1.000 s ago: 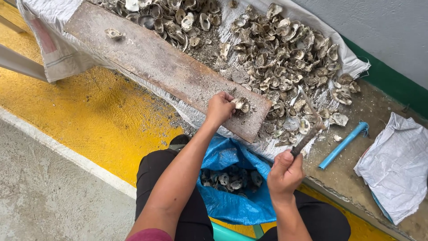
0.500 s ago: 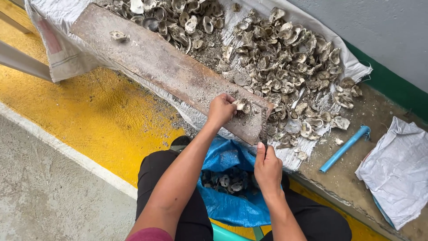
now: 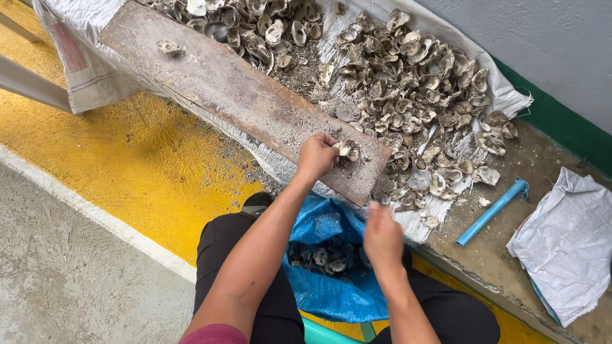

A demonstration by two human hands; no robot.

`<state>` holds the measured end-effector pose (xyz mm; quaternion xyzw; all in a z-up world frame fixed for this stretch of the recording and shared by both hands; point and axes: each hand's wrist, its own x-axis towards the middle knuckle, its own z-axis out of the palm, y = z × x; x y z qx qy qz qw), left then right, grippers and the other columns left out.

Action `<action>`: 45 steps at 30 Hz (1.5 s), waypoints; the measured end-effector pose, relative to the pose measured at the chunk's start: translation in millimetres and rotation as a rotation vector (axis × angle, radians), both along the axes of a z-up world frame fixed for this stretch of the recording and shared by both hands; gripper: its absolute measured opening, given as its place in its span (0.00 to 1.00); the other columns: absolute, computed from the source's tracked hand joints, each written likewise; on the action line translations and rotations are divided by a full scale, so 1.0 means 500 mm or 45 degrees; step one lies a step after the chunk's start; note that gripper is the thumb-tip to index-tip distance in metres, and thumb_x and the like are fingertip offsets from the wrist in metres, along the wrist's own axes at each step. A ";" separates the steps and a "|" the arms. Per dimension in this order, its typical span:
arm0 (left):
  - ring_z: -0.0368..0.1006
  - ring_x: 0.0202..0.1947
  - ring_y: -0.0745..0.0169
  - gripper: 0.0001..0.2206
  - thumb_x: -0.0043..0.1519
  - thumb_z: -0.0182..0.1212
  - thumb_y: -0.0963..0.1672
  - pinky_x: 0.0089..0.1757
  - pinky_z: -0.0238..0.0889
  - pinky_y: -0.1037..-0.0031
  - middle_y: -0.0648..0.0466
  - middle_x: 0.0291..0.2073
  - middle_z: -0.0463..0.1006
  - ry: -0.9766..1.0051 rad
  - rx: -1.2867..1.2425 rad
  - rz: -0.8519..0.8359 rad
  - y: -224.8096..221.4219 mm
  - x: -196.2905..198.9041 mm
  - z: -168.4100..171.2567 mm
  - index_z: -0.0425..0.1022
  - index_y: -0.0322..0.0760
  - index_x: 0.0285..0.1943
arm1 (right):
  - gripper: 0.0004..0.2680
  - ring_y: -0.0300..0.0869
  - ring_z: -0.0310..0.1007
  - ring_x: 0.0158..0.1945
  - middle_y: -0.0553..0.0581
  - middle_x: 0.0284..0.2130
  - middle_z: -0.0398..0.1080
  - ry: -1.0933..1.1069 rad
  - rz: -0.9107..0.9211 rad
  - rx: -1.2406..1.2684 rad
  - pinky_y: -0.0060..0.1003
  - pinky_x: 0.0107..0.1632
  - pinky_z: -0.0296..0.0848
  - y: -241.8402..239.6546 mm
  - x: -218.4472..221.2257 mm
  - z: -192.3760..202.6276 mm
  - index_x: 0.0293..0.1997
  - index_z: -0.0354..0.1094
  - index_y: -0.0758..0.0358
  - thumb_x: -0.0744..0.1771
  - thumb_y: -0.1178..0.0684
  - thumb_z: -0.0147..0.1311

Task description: Opening oyster shells using a hand prying tool to clean or prepare them.

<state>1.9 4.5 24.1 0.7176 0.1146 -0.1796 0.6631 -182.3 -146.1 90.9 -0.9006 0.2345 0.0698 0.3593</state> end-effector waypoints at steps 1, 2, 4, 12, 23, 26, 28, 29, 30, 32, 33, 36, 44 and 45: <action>0.71 0.16 0.70 0.05 0.57 0.62 0.37 0.21 0.61 0.76 0.51 0.21 0.80 0.007 -0.003 -0.013 -0.002 -0.018 -0.027 0.76 0.29 0.40 | 0.17 0.48 0.65 0.14 0.59 0.12 0.65 0.007 -0.013 -0.003 0.47 0.20 0.61 0.006 -0.021 -0.016 0.34 0.65 0.64 0.73 0.41 0.38; 0.73 0.17 0.70 0.04 0.56 0.63 0.37 0.22 0.63 0.77 0.51 0.20 0.80 -0.116 0.081 -0.016 -0.006 -0.037 -0.052 0.77 0.29 0.39 | 0.17 0.55 0.67 0.19 0.63 0.15 0.67 -0.199 0.082 -0.205 0.51 0.24 0.62 0.010 -0.042 -0.031 0.33 0.66 0.64 0.73 0.41 0.40; 0.75 0.18 0.70 0.04 0.56 0.65 0.38 0.24 0.65 0.79 0.51 0.20 0.80 -0.321 0.180 0.042 0.001 0.030 -0.042 0.79 0.28 0.38 | 0.17 0.62 0.69 0.24 0.67 0.19 0.70 -0.497 0.220 -0.396 0.54 0.27 0.64 0.007 0.030 -0.040 0.33 0.68 0.64 0.73 0.42 0.43; 0.70 0.15 0.68 0.05 0.57 0.62 0.38 0.20 0.62 0.75 0.51 0.20 0.80 -0.031 0.027 0.040 -0.001 -0.001 0.003 0.77 0.28 0.40 | 0.18 0.64 0.72 0.22 0.71 0.16 0.68 -0.147 -0.051 -0.055 0.55 0.29 0.67 0.025 0.002 0.055 0.31 0.65 0.67 0.71 0.40 0.42; 0.71 0.14 0.69 0.05 0.57 0.61 0.38 0.20 0.62 0.75 0.51 0.20 0.80 -0.092 0.001 0.045 0.001 -0.005 0.000 0.76 0.28 0.40 | 0.19 0.37 0.57 0.15 0.52 0.14 0.60 -0.564 -0.037 0.161 0.36 0.18 0.55 -0.003 -0.021 0.104 0.32 0.61 0.67 0.74 0.40 0.38; 0.71 0.15 0.69 0.05 0.57 0.61 0.38 0.20 0.62 0.75 0.51 0.20 0.80 -0.090 -0.019 0.049 0.000 -0.004 -0.006 0.76 0.28 0.39 | 0.19 0.38 0.57 0.15 0.53 0.14 0.59 -0.828 -0.091 0.130 0.35 0.20 0.55 -0.027 -0.032 0.030 0.32 0.60 0.67 0.74 0.40 0.37; 0.71 0.15 0.68 0.05 0.57 0.61 0.37 0.20 0.62 0.74 0.50 0.20 0.80 -0.083 -0.023 0.056 -0.001 0.003 -0.022 0.76 0.28 0.39 | 0.20 0.43 0.57 0.12 0.57 0.11 0.58 -0.731 -0.116 0.055 0.41 0.21 0.55 -0.037 -0.022 -0.048 0.30 0.61 0.66 0.73 0.40 0.36; 0.73 0.17 0.69 0.04 0.56 0.62 0.38 0.23 0.65 0.75 0.51 0.20 0.80 -0.277 0.078 0.063 -0.001 -0.002 -0.037 0.78 0.28 0.38 | 0.19 0.53 0.62 0.18 0.63 0.15 0.63 -0.552 0.046 -0.184 0.48 0.24 0.59 -0.029 -0.023 -0.074 0.30 0.64 0.66 0.73 0.40 0.40; 0.75 0.19 0.71 0.04 0.55 0.63 0.38 0.26 0.67 0.76 0.52 0.20 0.81 -0.471 0.178 0.069 -0.001 -0.007 -0.050 0.79 0.29 0.37 | 0.18 0.63 0.66 0.23 0.68 0.19 0.68 -0.364 0.207 -0.416 0.55 0.27 0.63 -0.021 -0.024 -0.099 0.31 0.67 0.66 0.73 0.40 0.44; 0.74 0.18 0.69 0.04 0.56 0.63 0.38 0.24 0.66 0.74 0.51 0.20 0.80 -0.365 0.088 0.086 -0.004 0.033 -0.033 0.78 0.29 0.37 | 0.19 0.65 0.67 0.24 0.70 0.19 0.68 -0.382 0.162 -0.261 0.56 0.29 0.65 -0.037 0.034 -0.059 0.30 0.66 0.67 0.72 0.40 0.44; 0.73 0.17 0.67 0.04 0.56 0.62 0.38 0.22 0.65 0.73 0.51 0.19 0.80 -0.192 -0.006 0.054 -0.007 0.007 -0.035 0.78 0.29 0.37 | 0.19 0.67 0.67 0.25 0.71 0.20 0.67 -0.324 0.081 -0.107 0.57 0.31 0.67 -0.038 0.012 -0.037 0.29 0.65 0.68 0.72 0.40 0.44; 0.74 0.16 0.66 0.06 0.56 0.61 0.38 0.22 0.65 0.72 0.50 0.19 0.80 -0.177 0.052 0.047 -0.007 0.004 -0.034 0.79 0.27 0.38 | 0.19 0.64 0.68 0.22 0.71 0.18 0.66 -0.381 -0.010 -0.092 0.53 0.31 0.68 -0.039 0.000 -0.019 0.30 0.66 0.68 0.71 0.40 0.44; 0.76 0.16 0.68 0.08 0.59 0.62 0.41 0.22 0.67 0.74 0.51 0.22 0.81 -0.155 0.002 0.013 0.002 -0.014 0.036 0.80 0.27 0.42 | 0.19 0.64 0.70 0.21 0.69 0.15 0.68 -0.069 0.080 -0.185 0.54 0.28 0.66 0.005 -0.004 0.016 0.29 0.65 0.66 0.71 0.40 0.42; 0.76 0.15 0.68 0.08 0.60 0.64 0.42 0.22 0.67 0.75 0.51 0.22 0.81 -0.126 0.007 0.025 0.006 -0.020 0.048 0.80 0.28 0.41 | 0.19 0.65 0.70 0.21 0.69 0.14 0.67 -0.070 0.094 -0.170 0.55 0.27 0.66 0.012 -0.006 0.021 0.29 0.64 0.66 0.71 0.40 0.42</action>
